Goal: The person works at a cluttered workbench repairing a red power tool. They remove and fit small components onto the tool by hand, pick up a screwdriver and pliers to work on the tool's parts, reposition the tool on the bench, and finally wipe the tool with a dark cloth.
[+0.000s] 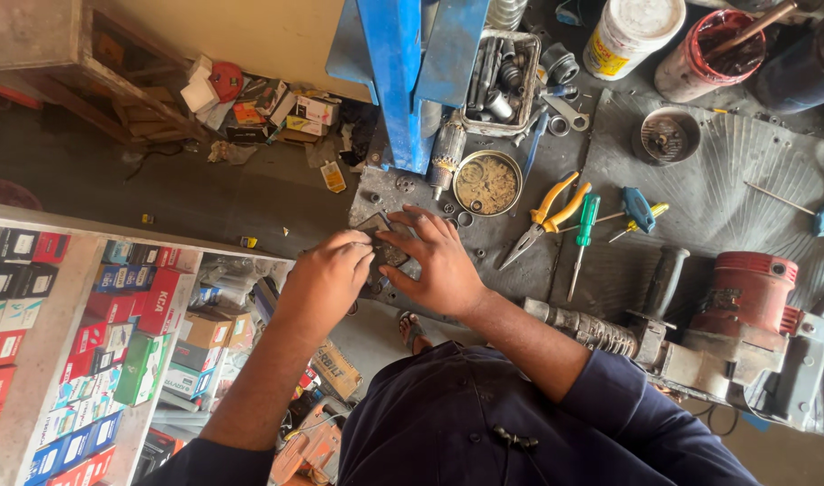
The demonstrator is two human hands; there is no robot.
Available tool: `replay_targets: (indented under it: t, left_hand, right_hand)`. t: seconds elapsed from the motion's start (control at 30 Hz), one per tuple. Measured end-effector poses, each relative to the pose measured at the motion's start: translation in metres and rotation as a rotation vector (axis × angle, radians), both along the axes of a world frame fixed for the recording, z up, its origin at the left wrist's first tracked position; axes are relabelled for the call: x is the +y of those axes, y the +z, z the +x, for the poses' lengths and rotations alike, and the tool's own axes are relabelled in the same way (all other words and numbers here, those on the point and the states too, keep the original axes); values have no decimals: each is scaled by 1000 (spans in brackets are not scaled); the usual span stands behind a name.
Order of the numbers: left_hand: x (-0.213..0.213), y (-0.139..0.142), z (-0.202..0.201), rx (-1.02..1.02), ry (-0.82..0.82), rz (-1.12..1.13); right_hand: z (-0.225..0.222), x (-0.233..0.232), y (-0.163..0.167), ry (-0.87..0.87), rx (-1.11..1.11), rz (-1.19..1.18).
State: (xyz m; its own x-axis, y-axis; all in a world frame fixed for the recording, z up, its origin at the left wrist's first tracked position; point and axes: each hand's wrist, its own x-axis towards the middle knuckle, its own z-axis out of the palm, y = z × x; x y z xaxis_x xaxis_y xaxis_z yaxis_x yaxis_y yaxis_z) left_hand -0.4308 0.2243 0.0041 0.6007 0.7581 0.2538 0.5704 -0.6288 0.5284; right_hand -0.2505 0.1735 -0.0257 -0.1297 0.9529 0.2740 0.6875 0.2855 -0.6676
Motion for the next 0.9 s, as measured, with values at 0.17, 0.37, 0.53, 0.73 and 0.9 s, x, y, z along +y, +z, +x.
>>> replay_targets:
  t: [0.17,0.37,0.53,0.73,0.9]
  left_hand:
    - [4,4,5,-7,97,-165]
    - [0,7,15,-51,158,-182]
    - [1,10,17,-16,111,-100]
    - [-1,8,19,11,146,44]
    - [-4,7,14,-47,116,63]
  right_hand:
    - [3,-1,-7,-4,-19,-10]
    - [7,-1,-6,-18,-28,-16]
    - [8,1,4,-26,-38,-16]
    - [10,3,12,-22,-39,-1]
    - [13,-1,9,-20,-33,-7]
